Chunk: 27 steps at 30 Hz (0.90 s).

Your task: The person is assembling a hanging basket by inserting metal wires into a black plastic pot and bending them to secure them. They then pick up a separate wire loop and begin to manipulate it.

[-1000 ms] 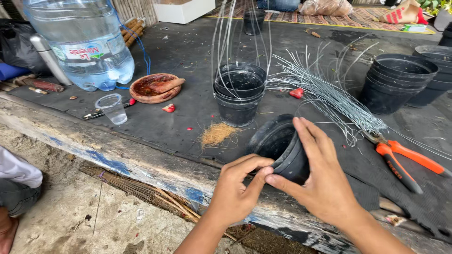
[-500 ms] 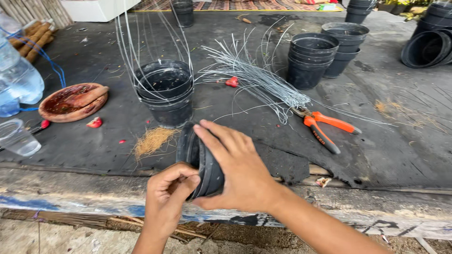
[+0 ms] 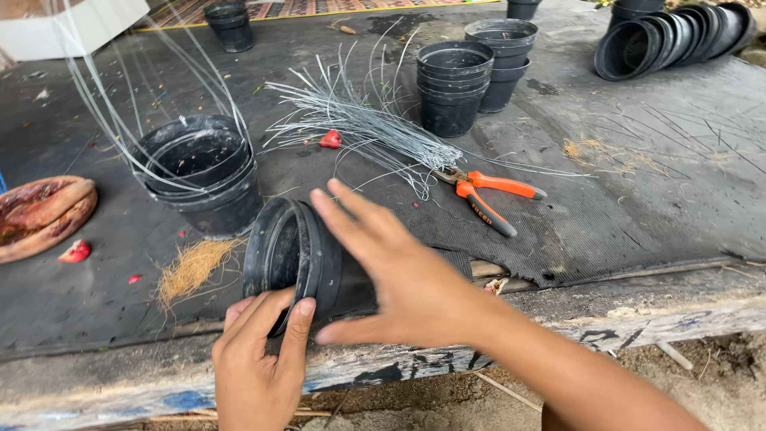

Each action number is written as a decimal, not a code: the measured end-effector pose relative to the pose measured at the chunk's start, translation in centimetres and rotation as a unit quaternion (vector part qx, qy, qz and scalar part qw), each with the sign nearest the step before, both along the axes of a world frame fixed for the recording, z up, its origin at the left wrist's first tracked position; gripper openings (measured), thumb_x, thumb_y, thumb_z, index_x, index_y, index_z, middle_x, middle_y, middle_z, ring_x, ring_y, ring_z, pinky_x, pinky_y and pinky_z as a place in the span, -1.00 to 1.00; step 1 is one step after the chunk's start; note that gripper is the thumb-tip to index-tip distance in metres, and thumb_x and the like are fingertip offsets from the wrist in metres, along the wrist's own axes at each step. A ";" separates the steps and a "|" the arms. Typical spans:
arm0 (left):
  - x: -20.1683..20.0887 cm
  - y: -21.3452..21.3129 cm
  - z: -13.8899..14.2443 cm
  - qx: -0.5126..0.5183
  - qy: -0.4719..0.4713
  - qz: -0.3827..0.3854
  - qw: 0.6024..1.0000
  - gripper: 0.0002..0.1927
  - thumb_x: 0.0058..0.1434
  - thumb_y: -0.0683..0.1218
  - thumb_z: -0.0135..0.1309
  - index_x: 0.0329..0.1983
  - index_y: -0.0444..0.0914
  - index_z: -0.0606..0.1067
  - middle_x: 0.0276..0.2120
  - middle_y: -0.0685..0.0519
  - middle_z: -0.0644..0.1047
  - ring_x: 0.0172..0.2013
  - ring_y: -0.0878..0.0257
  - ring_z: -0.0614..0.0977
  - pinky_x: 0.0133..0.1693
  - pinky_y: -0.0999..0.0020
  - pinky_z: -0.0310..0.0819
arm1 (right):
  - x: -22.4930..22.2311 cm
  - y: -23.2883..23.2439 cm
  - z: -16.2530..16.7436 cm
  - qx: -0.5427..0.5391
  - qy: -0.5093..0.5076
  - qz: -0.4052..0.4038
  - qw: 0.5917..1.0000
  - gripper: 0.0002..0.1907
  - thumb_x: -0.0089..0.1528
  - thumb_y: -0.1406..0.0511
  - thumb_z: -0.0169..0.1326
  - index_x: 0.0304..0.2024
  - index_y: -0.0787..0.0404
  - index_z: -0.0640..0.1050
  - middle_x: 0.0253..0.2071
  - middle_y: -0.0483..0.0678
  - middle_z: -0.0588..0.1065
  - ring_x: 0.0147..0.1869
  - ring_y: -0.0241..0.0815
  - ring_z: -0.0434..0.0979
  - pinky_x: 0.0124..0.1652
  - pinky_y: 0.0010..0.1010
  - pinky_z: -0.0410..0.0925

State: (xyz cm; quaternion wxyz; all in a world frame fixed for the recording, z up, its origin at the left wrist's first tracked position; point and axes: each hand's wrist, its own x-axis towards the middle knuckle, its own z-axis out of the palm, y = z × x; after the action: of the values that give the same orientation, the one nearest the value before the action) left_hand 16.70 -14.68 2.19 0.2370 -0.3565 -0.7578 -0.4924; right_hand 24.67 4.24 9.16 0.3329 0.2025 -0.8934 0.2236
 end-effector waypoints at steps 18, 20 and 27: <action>0.5 3.5 -0.4 0.018 0.109 -0.001 0.994 -0.87 0.18 -0.15 0.22 -0.28 -0.32 0.58 -0.38 0.03 0.61 -0.32 0.18 0.61 -0.02 0.22 0.28 | -4.0 25.2 -1.2 0.064 -0.318 -0.438 0.839 -0.72 0.21 0.23 0.17 -0.04 0.12 0.66 0.05 0.09 0.63 0.10 0.12 0.62 0.07 -0.13 0.46; 0.5 3.5 -0.1 0.011 0.116 -0.016 0.993 -0.89 0.16 -0.15 0.22 -0.30 -0.30 0.59 -0.37 0.06 0.62 -0.33 0.20 0.62 -0.06 0.23 0.27 | -4.2 24.8 -1.1 0.035 -0.298 -0.466 0.833 -0.70 0.16 0.25 0.19 -0.04 0.12 0.64 0.04 0.10 0.61 0.13 0.10 0.58 0.08 -0.13 0.45; 0.2 3.3 0.1 0.000 0.115 -0.038 0.993 -0.86 0.14 -0.09 0.24 -0.33 -0.27 0.62 -0.39 0.09 0.63 -0.38 0.20 0.61 -0.09 0.20 0.26 | -4.8 25.2 -1.9 0.107 -0.274 -0.476 0.829 -0.83 0.20 0.26 0.17 -0.15 0.08 0.64 0.03 -0.03 0.59 0.32 -0.05 0.45 0.17 -0.20 0.41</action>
State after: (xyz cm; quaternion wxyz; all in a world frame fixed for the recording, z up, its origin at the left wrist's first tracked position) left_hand 16.91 -11.38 2.30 0.3038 -0.4393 -0.7113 -0.4569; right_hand 19.85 29.48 7.23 0.1160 -0.2830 -0.9520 -0.0136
